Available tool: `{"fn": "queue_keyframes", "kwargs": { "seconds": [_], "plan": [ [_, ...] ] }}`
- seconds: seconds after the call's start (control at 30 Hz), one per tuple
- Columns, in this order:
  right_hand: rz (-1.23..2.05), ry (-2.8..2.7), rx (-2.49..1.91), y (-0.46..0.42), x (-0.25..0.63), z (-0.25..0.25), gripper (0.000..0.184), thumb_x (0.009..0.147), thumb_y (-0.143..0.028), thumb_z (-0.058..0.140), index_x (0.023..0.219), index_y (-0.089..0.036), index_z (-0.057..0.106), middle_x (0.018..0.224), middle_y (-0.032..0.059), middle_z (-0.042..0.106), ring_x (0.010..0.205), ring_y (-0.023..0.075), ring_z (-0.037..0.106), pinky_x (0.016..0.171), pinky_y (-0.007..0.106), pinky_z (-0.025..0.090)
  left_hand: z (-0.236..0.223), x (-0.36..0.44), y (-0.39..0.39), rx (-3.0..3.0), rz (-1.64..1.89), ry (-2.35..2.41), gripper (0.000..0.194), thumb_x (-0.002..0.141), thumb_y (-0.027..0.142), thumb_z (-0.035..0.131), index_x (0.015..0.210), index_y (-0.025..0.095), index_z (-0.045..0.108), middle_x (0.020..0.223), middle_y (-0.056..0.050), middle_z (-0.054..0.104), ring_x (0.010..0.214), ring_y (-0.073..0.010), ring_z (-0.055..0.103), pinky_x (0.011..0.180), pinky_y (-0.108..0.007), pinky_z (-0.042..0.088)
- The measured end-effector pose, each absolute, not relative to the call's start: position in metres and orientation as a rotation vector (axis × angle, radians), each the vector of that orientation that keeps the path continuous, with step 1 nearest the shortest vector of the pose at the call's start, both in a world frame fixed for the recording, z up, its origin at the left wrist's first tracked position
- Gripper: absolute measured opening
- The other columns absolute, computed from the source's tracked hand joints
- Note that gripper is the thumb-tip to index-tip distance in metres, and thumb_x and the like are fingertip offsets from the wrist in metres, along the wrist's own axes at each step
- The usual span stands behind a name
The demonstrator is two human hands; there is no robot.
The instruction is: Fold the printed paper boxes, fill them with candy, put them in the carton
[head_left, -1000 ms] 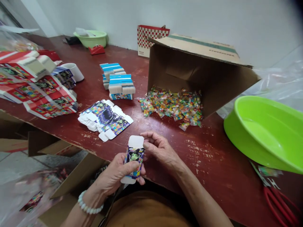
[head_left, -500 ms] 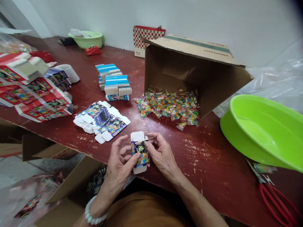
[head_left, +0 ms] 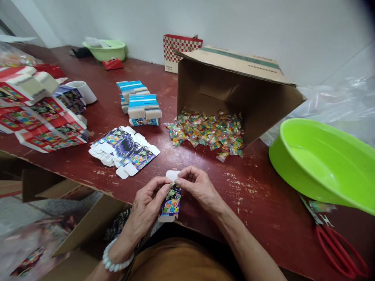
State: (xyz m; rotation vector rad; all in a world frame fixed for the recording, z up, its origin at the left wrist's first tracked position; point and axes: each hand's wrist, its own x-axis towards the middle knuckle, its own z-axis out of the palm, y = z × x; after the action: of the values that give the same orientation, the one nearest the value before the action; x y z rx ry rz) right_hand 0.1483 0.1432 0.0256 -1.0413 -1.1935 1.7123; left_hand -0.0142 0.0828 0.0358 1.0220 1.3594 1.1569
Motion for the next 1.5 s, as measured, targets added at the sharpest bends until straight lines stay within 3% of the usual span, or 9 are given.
{"fn": "queue_keyframes", "kwargs": {
  "seconds": [0.23, 0.43, 0.67, 0.77, 0.9, 1.03, 1.27, 1.37, 1.5],
  "plan": [
    [1.609, -1.296, -0.953, 0.137, 0.146, 0.02, 0.022, 0.078, -0.038, 0.077, 0.079, -0.018, 0.069, 0.072, -0.0007, 0.067, 0.062, 0.0106, 0.058, 0.063, 0.024, 0.046, 0.032, -0.006, 0.08, 0.635, 1.203, 1.135, 0.054, 0.078, 0.042, 0.077, 0.122, 0.027, 0.048, 0.082, 0.001, 0.073, 0.064, -0.0155, 0.069, 0.059, -0.024, 0.054],
    [1.283, -1.71, -0.988, 0.134, 0.15, 0.021, 0.02, 0.088, -0.036, 0.064, 0.083, -0.02, 0.073, 0.082, 0.0033, 0.07, 0.077, 0.0155, 0.063, 0.073, 0.028, 0.048, 0.03, -0.001, 0.076, 0.429, 0.947, 1.044, 0.053, 0.088, 0.065, 0.05, 0.106, 0.016, 0.06, 0.067, -0.004, 0.069, 0.042, -0.0157, 0.062, 0.042, -0.025, 0.048],
    [1.643, -1.483, -1.122, 0.145, 0.146, 0.032, 0.016, 0.078, -0.031, 0.069, 0.082, -0.016, 0.069, 0.073, 0.0007, 0.068, 0.059, 0.0112, 0.059, 0.055, 0.023, 0.046, 0.02, 0.001, 0.079, 0.619, 0.973, 1.166, 0.062, 0.088, 0.072, 0.042, 0.079, 0.014, 0.065, 0.06, -0.005, 0.067, 0.041, -0.012, 0.057, 0.042, -0.021, 0.045],
    [1.68, -1.434, -1.11, 0.146, 0.146, 0.031, 0.016, 0.078, -0.031, 0.068, 0.08, -0.015, 0.068, 0.071, 0.0003, 0.068, 0.057, 0.0105, 0.058, 0.054, 0.022, 0.046, 0.019, -0.001, 0.079, 0.715, 0.96, 1.202, 0.065, 0.087, 0.073, 0.042, 0.087, 0.013, 0.068, 0.061, -0.006, 0.068, 0.044, -0.0123, 0.058, 0.045, -0.022, 0.046],
    [1.412, -1.647, -1.027, 0.141, 0.151, 0.029, 0.011, 0.083, -0.026, 0.064, 0.083, -0.017, 0.071, 0.082, 0.003, 0.072, 0.068, 0.0131, 0.062, 0.063, 0.025, 0.049, 0.02, -0.003, 0.079, 0.752, 0.974, 1.214, 0.065, 0.088, 0.068, 0.047, 0.126, 0.017, 0.061, 0.064, -0.002, 0.067, 0.045, -0.0121, 0.058, 0.044, -0.021, 0.045],
    [1.31, -1.817, -0.897, 0.134, 0.156, 0.032, 0.016, 0.091, -0.025, 0.058, 0.083, -0.02, 0.071, 0.093, 0.0037, 0.073, 0.083, 0.0148, 0.065, 0.08, 0.029, 0.05, 0.02, 0.001, 0.079, 0.692, 0.978, 1.157, 0.067, 0.09, 0.065, 0.046, 0.139, 0.02, 0.05, 0.062, -0.002, 0.067, 0.042, -0.0129, 0.057, 0.041, -0.021, 0.044],
    [1.289, -1.858, -0.952, 0.144, 0.172, 0.019, 0.022, 0.093, -0.029, 0.055, 0.107, -0.024, 0.071, 0.111, 0.0062, 0.066, 0.104, 0.0179, 0.062, 0.092, 0.032, 0.05, 0.018, 0.015, 0.088, 0.428, 1.05, 1.032, 0.046, 0.085, 0.05, 0.066, 0.122, 0.026, 0.056, 0.073, -0.001, 0.07, 0.05, -0.0162, 0.065, 0.047, -0.027, 0.054],
    [0.907, -1.791, -1.266, 0.172, 0.201, 0.01, 0.03, 0.091, -0.033, 0.054, 0.114, -0.021, 0.069, 0.115, 0.0103, 0.063, 0.107, 0.0221, 0.06, 0.093, 0.035, 0.049, 0.018, 0.009, 0.094, 0.39, 1.07, 1.019, 0.035, 0.08, 0.038, 0.075, 0.107, 0.02, 0.064, 0.09, -0.006, 0.073, 0.068, -0.0176, 0.07, 0.062, -0.029, 0.059],
    [0.435, -1.49, -1.97, 0.214, 0.246, -0.001, 0.043, 0.085, -0.038, 0.061, 0.121, -0.015, 0.064, 0.124, 0.0205, 0.057, 0.115, 0.0335, 0.056, 0.096, 0.046, 0.043, 0.019, -0.006, 0.103, 0.478, 1.037, 1.082, 0.042, 0.069, 0.029, 0.086, 0.103, 0.016, 0.066, 0.088, -0.005, 0.072, 0.066, -0.0157, 0.065, 0.059, -0.028, 0.059]
  ]
}}
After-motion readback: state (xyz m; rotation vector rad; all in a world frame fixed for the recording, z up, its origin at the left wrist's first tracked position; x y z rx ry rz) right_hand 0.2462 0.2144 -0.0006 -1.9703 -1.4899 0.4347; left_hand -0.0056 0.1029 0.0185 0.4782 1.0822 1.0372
